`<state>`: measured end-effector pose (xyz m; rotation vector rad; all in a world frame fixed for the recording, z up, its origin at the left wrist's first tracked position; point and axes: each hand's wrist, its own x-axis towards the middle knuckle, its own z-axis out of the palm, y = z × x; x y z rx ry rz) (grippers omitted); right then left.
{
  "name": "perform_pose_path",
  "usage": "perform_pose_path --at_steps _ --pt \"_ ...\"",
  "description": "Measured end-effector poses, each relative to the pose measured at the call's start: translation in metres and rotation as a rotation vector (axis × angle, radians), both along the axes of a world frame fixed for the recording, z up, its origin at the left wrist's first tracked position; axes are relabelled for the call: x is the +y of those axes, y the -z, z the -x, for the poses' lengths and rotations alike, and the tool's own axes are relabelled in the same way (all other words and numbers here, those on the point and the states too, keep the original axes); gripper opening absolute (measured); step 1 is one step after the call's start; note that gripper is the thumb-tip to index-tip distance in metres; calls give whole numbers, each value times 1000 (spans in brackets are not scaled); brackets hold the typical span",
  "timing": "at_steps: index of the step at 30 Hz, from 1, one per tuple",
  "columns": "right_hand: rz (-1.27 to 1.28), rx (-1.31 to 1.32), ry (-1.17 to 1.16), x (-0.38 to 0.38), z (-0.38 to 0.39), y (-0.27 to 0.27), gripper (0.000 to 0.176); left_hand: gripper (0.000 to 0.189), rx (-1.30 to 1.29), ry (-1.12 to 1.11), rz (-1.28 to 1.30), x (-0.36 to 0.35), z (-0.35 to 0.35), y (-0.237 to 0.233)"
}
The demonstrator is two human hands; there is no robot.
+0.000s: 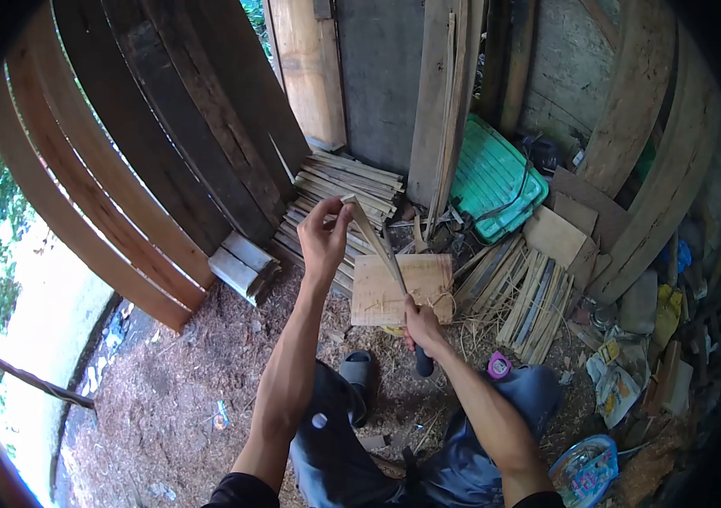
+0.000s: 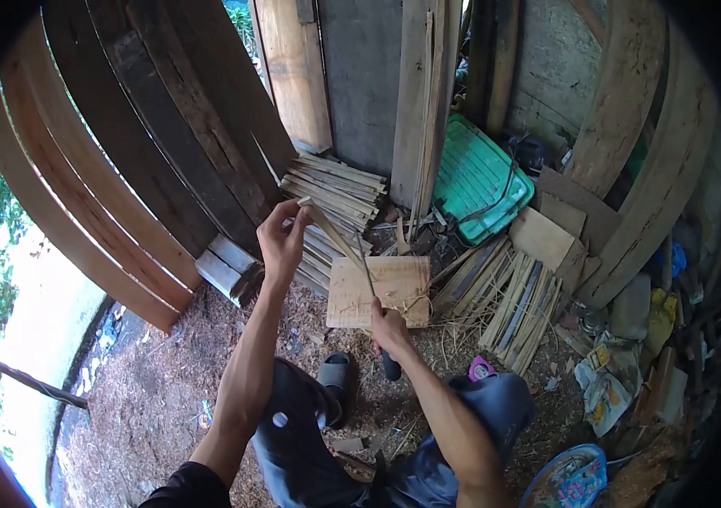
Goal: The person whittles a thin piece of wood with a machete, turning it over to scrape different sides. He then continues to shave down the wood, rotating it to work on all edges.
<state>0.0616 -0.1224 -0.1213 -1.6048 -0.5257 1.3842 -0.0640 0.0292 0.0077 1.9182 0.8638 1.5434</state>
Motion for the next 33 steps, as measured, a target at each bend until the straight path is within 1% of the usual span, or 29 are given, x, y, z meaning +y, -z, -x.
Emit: perform_pose_path --at_steps 1,2,3,5,6,7,9,10,11,13,14,16,17,19,20,23,24,25,27,28,29,31,33 --pt "-13 -76 -8 0 -2 -2 52 19 -3 -17 14 0 -2 2" --pt "-29 40 18 -1 -1 -9 53 20 -15 -14 -2 2 -3 1" --pt "-20 40 16 -2 -1 -5 53 20 -15 -15 6 4 -4 1" --pt "-105 -57 -12 -6 2 6 53 20 -28 -23 -10 5 -3 2" --pt "-26 -73 -26 -6 -2 12 53 19 -37 -35 -3 7 -2 3" --pt "-29 -75 -26 -5 -8 17 53 19 -39 -36 -6 7 -2 3" --pt "128 -93 -49 -1 -16 15 53 20 -27 -55 30 8 0 2" --pt "108 -205 -74 2 -17 16 53 20 -30 -56 25 12 1 2" --pt "110 -204 -78 0 -13 12 53 20 -29 -55 34 12 3 3" --pt "-49 -158 -34 -4 -8 8 57 21 -24 -49 51 14 4 6" --pt "-41 -156 -35 -7 -7 12 57 21 -51 -38 56 14 3 7" --pt "106 -129 -24 -8 -8 19 54 21 -92 -26 65 12 3 5" --pt "99 -130 -26 -5 -12 19 54 21 -93 -29 58 13 2 6" --pt "212 -176 -54 -2 -18 22 54 21 -92 17 37 15 0 10" --pt "216 -175 -50 -4 -16 20 54 19 -58 2 48 13 1 9" --pt "61 -92 -15 -7 -7 20 54 19 -41 -23 56 14 -1 7" --pt "12 -127 -30 -9 -6 34 54 18 -37 -38 66 14 0 8" --pt "15 -127 -36 -10 -9 50 54 18 -36 -43 69 15 1 10" --pt "219 47 -46 -12 -26 76 54 18 -71 -18 67 20 2 11" --pt "265 29 -75 -13 -35 84 55 18 -68 -19 61 20 2 11" --pt "259 35 -72 -11 -31 80 55 18 -65 -13 60 18 1 10" --pt "285 -197 -69 -11 -22 75 55 18 -62 -3 64 18 -1 10" --pt "269 -194 -53 -8 -18 69 54 17 -121 19 74 18 -2 9"
